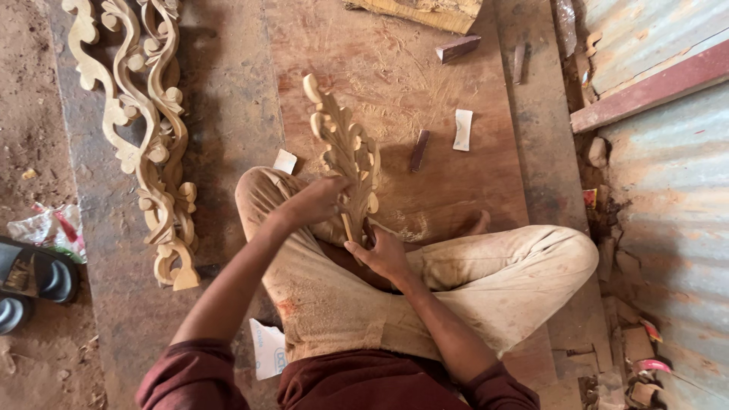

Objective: The person sits on the floor and carves a decorative wooden piece using a chisel and mallet. They repeatedly strike the chisel to shape the wood, occasionally adjusting the piece and clearing wood shavings.

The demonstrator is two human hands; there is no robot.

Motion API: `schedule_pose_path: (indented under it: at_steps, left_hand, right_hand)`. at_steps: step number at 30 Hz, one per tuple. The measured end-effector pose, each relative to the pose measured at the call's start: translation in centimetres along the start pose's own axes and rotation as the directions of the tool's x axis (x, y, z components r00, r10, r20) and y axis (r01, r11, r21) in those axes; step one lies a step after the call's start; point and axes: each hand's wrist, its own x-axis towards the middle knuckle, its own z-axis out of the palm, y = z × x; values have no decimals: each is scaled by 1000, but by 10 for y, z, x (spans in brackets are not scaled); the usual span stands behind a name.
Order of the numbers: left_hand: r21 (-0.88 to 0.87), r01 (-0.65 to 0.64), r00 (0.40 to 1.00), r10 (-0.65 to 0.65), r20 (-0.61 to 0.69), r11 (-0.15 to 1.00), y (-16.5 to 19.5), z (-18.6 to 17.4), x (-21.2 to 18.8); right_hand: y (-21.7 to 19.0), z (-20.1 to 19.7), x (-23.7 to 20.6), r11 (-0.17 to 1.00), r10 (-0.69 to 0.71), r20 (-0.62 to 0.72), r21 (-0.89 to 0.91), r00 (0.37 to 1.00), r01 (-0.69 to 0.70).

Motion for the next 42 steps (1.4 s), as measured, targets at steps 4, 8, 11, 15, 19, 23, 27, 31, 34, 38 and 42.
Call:
schedule_pose_path:
  at_steps: [4,8,11,15,19,23,27,31,34,38,42]
  left_hand:
    - [2,-33,998,33,-55,999,-10,-3,-11]
    - [7,15,982,-14,-187,1000,-17,-3,-22]
    - [76,31,959,-8,-283,997,-18,-4,-29]
    - [-117,147,906,-181,-383,982,-12,-6,-33]
    - [-145,87,837,-152,-526,986,3,-3,-26]
    - [-358,-144,803,-103,-587,923,21,7,-24]
    - [-373,-319,750,-9,-662,871,34,14,-23]
    - [-261,-342,709,66,-702,903,37,14,-15]
    - [-113,-261,678,99,-728,959,32,16,-7]
    - [-120,-214,668,56,-742,969,18,22,7]
    - [-361,21,750,-253,-611,932,1,26,21]
  right_hand:
    - [1,-4,0,998,-31,7,54,999,31]
    - [4,-4,4,998,7,23,69,1000,-9]
    - [11,-3,7,995,-3,58,103,998,-3]
    - [16,-6,6,970,6,158,237,987,-44]
    - [3,-19,0,808,-39,193,584,980,-83]
    - [-15,-36,-6,781,-101,135,624,986,-6]
    - [-19,-46,-8,736,-127,134,677,983,3]
    - [-14,-44,-8,722,-197,93,687,976,80]
    - [-9,-40,-4,728,-179,83,682,980,75]
    - [3,-40,7,783,-70,125,622,990,-23]
    - [19,-44,19,779,-8,215,613,977,-129]
